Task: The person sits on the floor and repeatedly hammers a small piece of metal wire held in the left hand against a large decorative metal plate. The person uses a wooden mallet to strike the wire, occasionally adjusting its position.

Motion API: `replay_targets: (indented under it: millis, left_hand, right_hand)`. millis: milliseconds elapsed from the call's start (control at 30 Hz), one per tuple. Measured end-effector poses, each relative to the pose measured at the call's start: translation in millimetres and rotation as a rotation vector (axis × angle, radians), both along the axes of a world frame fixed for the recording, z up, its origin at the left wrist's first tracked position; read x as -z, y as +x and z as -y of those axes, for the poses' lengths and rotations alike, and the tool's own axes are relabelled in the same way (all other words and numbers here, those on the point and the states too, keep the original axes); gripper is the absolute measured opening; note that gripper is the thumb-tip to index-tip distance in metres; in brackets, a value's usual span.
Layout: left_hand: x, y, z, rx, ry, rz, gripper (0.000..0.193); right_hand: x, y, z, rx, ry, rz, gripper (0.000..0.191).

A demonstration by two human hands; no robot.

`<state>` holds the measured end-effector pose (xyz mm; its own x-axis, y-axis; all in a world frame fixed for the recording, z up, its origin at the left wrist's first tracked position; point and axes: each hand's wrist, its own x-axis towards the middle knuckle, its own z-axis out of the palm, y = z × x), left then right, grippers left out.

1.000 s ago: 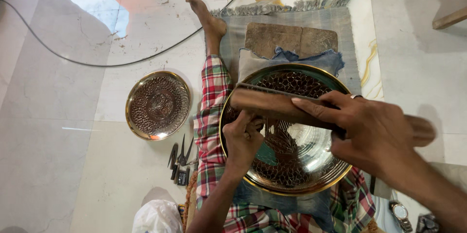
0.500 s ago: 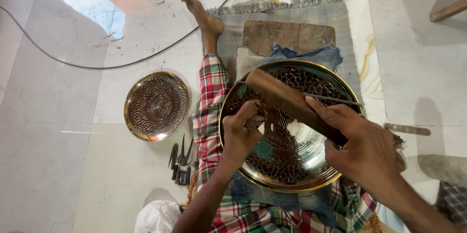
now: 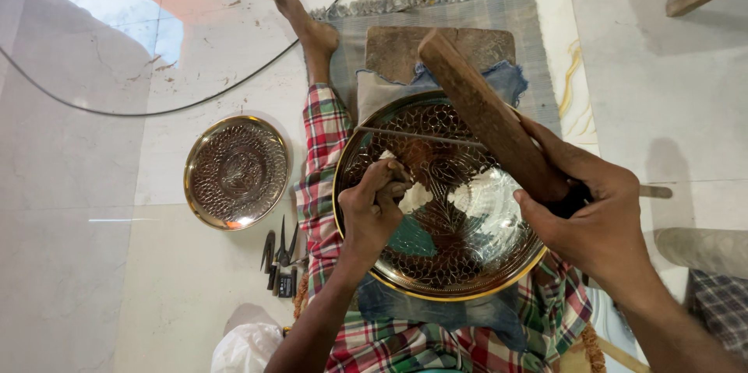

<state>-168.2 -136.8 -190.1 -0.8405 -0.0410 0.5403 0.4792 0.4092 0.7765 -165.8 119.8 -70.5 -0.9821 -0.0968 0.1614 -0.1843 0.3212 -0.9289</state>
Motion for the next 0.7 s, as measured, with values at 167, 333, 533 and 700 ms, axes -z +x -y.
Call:
replay_targets:
  millis: [167,333,533,700]
  left_hand:
    - [4.8,-2.8,2.2,-0.026,-0.054,0.024,0.039]
    - [6.1,-3.9,2.1,-0.033,-0.091,-0.015,0.038]
    - [1.4,-11.9,11.3,0.067,-0.197,0.156,0.046]
    - [-0.6,-23.7,15.1,0.243,-0.271,0.066,0.044]
  right_hand:
    - [6.8,1.8,4.0,-0.051,0.122,0.035,0.068]
    - [1.3,2.7,1.4,-0.082,0.185,0.003,0.072]
    - [0.7,5.3,-1.1,-0.108,0.791,0.103,0.077]
    - [20.7,27.9,-2.1,-0.013,0.609,0.06,0.08]
